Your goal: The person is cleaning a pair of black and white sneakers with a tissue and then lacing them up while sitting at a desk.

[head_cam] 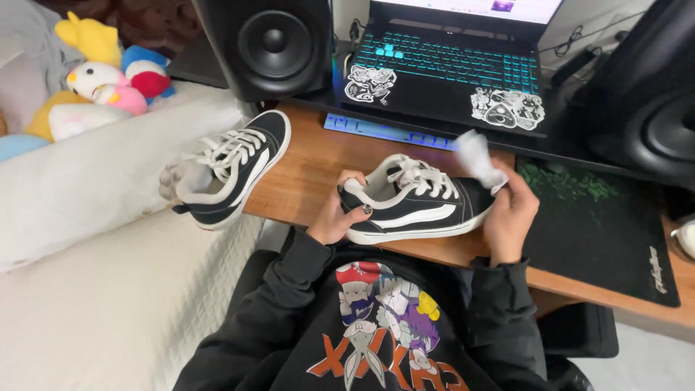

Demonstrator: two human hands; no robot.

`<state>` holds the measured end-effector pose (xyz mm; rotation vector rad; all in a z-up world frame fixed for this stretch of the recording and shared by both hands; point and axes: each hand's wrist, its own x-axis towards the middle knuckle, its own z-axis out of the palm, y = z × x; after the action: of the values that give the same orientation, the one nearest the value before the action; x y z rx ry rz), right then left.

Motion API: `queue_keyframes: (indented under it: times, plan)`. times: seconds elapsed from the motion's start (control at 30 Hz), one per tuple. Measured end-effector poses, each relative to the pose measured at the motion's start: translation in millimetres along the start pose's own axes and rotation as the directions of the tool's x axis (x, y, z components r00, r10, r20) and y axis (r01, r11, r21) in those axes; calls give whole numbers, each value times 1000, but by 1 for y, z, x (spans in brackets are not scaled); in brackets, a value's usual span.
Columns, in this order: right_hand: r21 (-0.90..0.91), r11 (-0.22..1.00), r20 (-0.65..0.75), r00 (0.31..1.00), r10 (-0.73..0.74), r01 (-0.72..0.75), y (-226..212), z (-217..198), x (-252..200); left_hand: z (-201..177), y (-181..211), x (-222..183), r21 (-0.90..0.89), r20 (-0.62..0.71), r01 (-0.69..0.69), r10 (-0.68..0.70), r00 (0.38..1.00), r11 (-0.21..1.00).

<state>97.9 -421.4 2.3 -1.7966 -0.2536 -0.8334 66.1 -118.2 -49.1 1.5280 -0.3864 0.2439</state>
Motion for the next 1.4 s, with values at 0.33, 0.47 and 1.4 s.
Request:
queue_keyframes:
  times: [0.33, 0.47, 1.4]
  plan:
    - [18, 995, -45, 995, -93, 94, -55, 41, -47, -3, -5, 14, 12, -105, 99, -98, 990, 995]
    - [201, 935, 118, 940, -319, 292, -64, 95, -93, -3, -2, 13, -5, -91, 115, -115, 989, 993]
    - [428, 808, 234, 814, -531, 404, -76, 144, -102, -25, -48, 22, 128, 18, 70, -73, 997, 989]
